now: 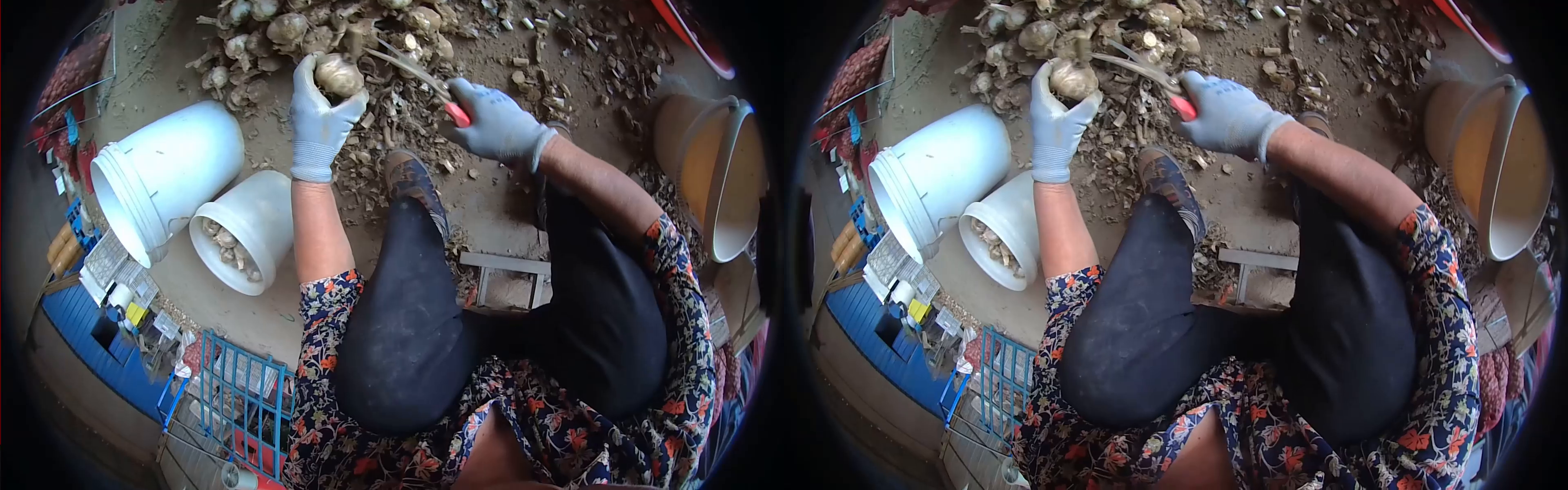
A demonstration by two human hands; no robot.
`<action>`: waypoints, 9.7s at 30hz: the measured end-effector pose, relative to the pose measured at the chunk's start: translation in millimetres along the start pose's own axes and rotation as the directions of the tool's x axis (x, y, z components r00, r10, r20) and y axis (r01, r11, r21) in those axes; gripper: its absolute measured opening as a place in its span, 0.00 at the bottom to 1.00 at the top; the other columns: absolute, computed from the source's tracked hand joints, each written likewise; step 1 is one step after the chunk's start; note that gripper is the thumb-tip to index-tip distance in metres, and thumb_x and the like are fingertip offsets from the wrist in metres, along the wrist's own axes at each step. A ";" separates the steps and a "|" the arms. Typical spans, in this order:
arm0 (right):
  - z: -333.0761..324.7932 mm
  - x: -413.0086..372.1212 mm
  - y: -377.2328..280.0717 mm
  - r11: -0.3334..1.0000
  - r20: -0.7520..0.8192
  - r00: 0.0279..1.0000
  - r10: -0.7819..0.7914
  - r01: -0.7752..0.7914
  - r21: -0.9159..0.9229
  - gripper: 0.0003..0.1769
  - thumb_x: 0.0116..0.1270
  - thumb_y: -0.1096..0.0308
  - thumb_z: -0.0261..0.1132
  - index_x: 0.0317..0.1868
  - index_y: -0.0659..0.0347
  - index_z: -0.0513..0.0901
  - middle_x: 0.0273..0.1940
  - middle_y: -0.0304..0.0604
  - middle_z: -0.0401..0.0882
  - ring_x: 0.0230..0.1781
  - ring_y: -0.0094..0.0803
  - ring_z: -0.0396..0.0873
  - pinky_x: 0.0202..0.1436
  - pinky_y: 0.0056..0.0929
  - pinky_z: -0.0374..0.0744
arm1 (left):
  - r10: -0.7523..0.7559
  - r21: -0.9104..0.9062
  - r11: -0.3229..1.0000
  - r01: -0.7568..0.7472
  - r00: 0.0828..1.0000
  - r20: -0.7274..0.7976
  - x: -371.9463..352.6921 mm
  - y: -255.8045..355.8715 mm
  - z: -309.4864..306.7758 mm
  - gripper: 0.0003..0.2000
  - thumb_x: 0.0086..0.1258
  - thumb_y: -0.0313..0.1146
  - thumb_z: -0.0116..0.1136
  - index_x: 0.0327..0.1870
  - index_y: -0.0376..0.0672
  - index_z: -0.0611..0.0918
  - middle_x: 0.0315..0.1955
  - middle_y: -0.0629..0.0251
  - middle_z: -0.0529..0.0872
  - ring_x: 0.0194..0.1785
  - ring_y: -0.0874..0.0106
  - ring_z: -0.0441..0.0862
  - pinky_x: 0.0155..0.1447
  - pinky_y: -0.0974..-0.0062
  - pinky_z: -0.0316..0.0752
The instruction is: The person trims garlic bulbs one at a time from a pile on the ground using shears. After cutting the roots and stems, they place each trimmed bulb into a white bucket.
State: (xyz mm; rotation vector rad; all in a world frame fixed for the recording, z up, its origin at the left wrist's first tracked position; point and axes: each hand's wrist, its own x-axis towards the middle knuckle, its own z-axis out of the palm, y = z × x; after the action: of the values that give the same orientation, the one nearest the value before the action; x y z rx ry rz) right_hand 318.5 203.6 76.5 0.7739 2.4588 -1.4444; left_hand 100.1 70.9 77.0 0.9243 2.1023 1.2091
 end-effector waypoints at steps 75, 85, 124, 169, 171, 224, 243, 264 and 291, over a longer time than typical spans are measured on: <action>14.3 -21.6 23.9 0.979 0.148 0.968 0.204 -0.206 -0.004 0.20 0.63 0.58 0.61 0.42 0.68 0.68 0.31 0.65 0.78 0.39 0.61 0.79 0.44 0.50 0.75 | -0.050 0.763 0.609 0.219 0.970 -0.239 117.9 -27.1 -29.2 0.30 0.52 0.46 0.71 0.51 0.39 0.73 0.55 0.44 0.72 0.53 0.48 0.78 0.54 0.52 0.76; -6.9 -11.3 12.6 0.986 0.159 0.985 -0.066 0.040 0.161 0.16 0.62 0.66 0.64 0.42 0.68 0.70 0.29 0.58 0.72 0.29 0.49 0.72 0.36 0.38 0.73 | -0.046 -0.420 0.904 0.081 0.995 0.092 2.4 -10.9 -28.4 0.36 0.47 0.20 0.75 0.60 0.37 0.69 0.48 0.61 0.78 0.46 0.72 0.80 0.52 0.74 0.81; -6.2 -19.2 -20.2 0.998 0.254 0.966 0.046 -0.057 0.036 0.20 0.64 0.56 0.63 0.46 0.63 0.71 0.34 0.57 0.79 0.37 0.52 0.81 0.43 0.45 0.78 | 0.338 0.385 0.880 -0.279 0.936 -0.094 -41.5 12.8 0.7 0.33 0.47 0.33 0.77 0.55 0.36 0.73 0.42 0.58 0.81 0.41 0.71 0.82 0.49 0.73 0.79; 2.7 -6.5 26.4 0.987 -0.082 0.996 0.043 -0.055 -0.154 0.18 0.64 0.60 0.61 0.44 0.65 0.68 0.39 0.60 0.77 0.42 0.56 0.78 0.46 0.47 0.76 | -0.031 0.683 0.727 0.070 0.997 -0.070 60.3 15.3 12.0 0.31 0.51 0.53 0.73 0.49 0.38 0.81 0.41 0.51 0.86 0.46 0.59 0.84 0.52 0.65 0.76; 4.8 1.3 22.5 0.991 -0.117 0.993 -0.015 -0.001 -0.133 0.19 0.63 0.59 0.61 0.44 0.65 0.68 0.39 0.61 0.77 0.43 0.56 0.78 0.46 0.47 0.76 | 0.004 0.677 0.736 -0.016 1.000 0.019 48.3 23.2 10.2 0.30 0.49 0.53 0.73 0.47 0.39 0.82 0.40 0.54 0.87 0.44 0.62 0.85 0.49 0.66 0.77; 30.6 -38.0 51.9 0.989 0.007 0.999 -0.046 0.046 -0.139 0.15 0.64 0.62 0.62 0.41 0.63 0.68 0.29 0.60 0.77 0.34 0.59 0.79 0.37 0.50 0.76 | -0.291 -0.469 0.817 0.335 0.942 0.166 -76.6 8.3 -8.0 0.34 0.52 0.25 0.70 0.63 0.34 0.69 0.49 0.62 0.77 0.47 0.74 0.79 0.51 0.80 0.78; 45.6 -32.9 -15.6 0.996 0.310 0.950 -0.038 0.011 0.089 0.22 0.65 0.56 0.61 0.46 0.67 0.70 0.33 0.61 0.78 0.37 0.59 0.79 0.42 0.46 0.77 | 0.004 0.252 0.967 0.030 0.991 -0.132 -92.1 25.9 22.0 0.31 0.49 0.28 0.71 0.55 0.37 0.70 0.43 0.55 0.80 0.46 0.63 0.81 0.51 0.67 0.77; 24.1 -29.2 25.1 0.902 0.334 0.877 0.345 -0.408 0.142 0.20 0.61 0.56 0.64 0.42 0.67 0.73 0.26 0.47 0.79 0.30 0.33 0.80 0.38 0.34 0.77 | -0.113 0.799 0.586 0.136 0.990 -0.086 94.9 -79.7 1.6 0.40 0.54 0.45 0.70 0.68 0.44 0.66 0.54 0.46 0.80 0.53 0.50 0.80 0.60 0.60 0.72; -1.5 -25.0 -6.0 0.829 0.333 0.923 0.194 -0.336 0.448 0.15 0.66 0.60 0.64 0.39 0.64 0.74 0.25 0.39 0.75 0.20 0.28 0.75 0.25 0.26 0.74 | -0.050 0.096 0.994 0.057 0.996 -0.078 -46.7 -22.9 13.9 0.33 0.48 0.27 0.75 0.55 0.35 0.68 0.44 0.57 0.79 0.46 0.69 0.81 0.51 0.71 0.78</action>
State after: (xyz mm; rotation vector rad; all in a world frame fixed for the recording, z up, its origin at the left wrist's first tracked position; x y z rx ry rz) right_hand 336.6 194.0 91.9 0.8911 1.7002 -1.9426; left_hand 132.4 33.5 55.7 0.8715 2.2495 1.1391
